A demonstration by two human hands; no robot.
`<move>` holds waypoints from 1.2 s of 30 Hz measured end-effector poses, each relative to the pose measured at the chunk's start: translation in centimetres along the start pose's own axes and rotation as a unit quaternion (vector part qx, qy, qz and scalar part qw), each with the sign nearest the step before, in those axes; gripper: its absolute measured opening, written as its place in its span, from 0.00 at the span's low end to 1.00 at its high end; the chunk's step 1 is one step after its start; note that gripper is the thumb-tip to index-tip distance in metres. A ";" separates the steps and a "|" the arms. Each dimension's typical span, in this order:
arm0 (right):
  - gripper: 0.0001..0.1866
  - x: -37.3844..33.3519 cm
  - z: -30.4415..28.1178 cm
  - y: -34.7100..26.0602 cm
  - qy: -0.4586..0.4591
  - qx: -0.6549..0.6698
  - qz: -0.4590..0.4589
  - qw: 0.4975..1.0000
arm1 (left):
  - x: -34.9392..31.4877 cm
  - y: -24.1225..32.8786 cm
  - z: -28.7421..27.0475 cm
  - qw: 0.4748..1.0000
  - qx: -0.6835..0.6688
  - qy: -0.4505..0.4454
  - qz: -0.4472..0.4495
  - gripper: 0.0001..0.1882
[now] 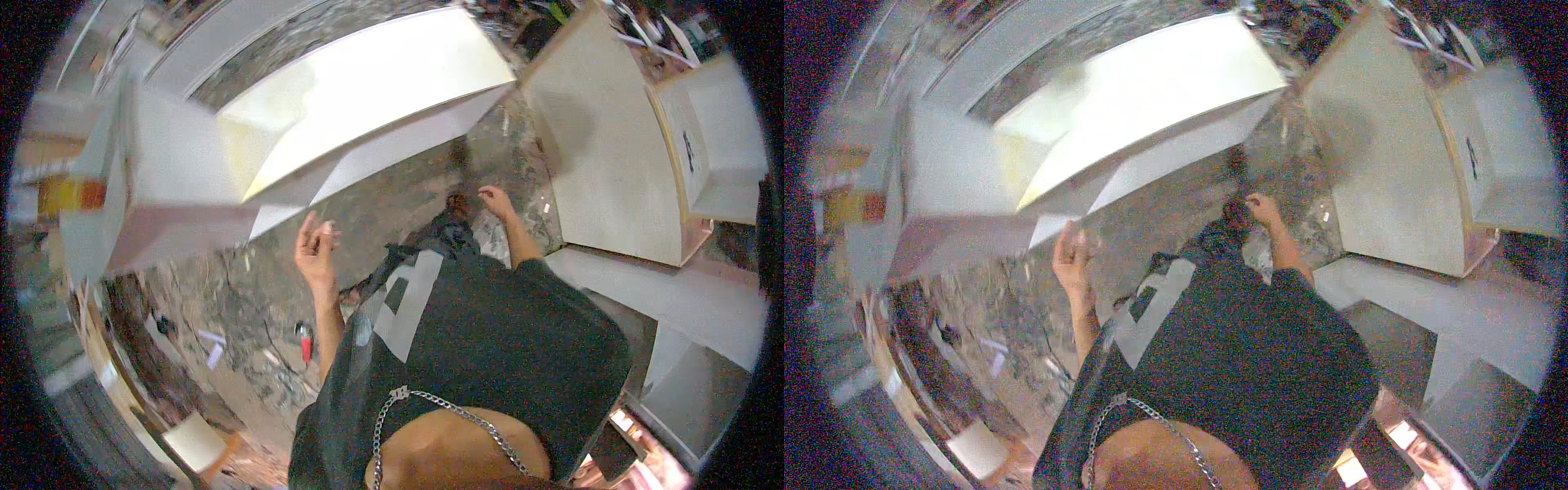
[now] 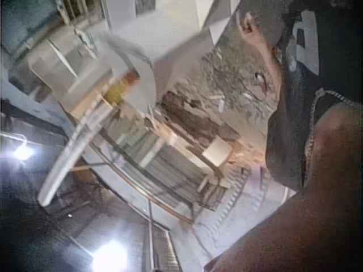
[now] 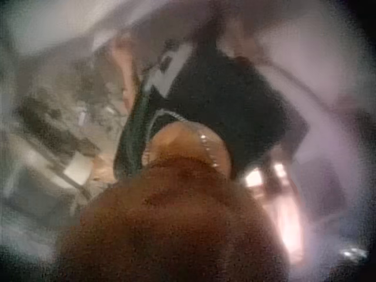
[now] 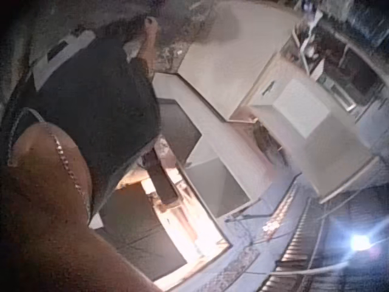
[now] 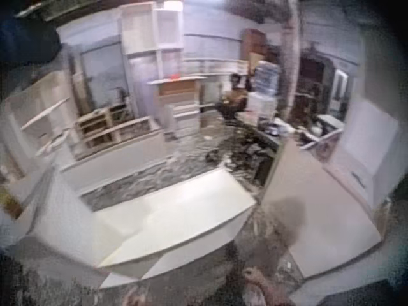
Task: The person applies a laminate sheet to a wooden cabinet piece by hand, smoothing the surface and checking the edges.
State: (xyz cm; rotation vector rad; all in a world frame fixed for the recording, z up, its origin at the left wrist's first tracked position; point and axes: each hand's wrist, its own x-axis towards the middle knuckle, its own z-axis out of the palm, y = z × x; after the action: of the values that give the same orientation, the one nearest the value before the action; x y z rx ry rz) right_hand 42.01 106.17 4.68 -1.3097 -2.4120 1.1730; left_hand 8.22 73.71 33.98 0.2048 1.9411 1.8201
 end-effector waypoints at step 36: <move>0.16 35.3 -40.5 28.1 -0.118 0.223 0.256 0.933 | 14.7 -11.6 79.1 0.766 0.586 -0.258 -0.054 0.44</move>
State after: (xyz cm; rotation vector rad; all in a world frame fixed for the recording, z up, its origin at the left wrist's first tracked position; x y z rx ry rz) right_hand 57.67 164.71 4.94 -1.7577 -1.7925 1.9695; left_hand 31.71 150.00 18.43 0.8467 2.2591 0.1591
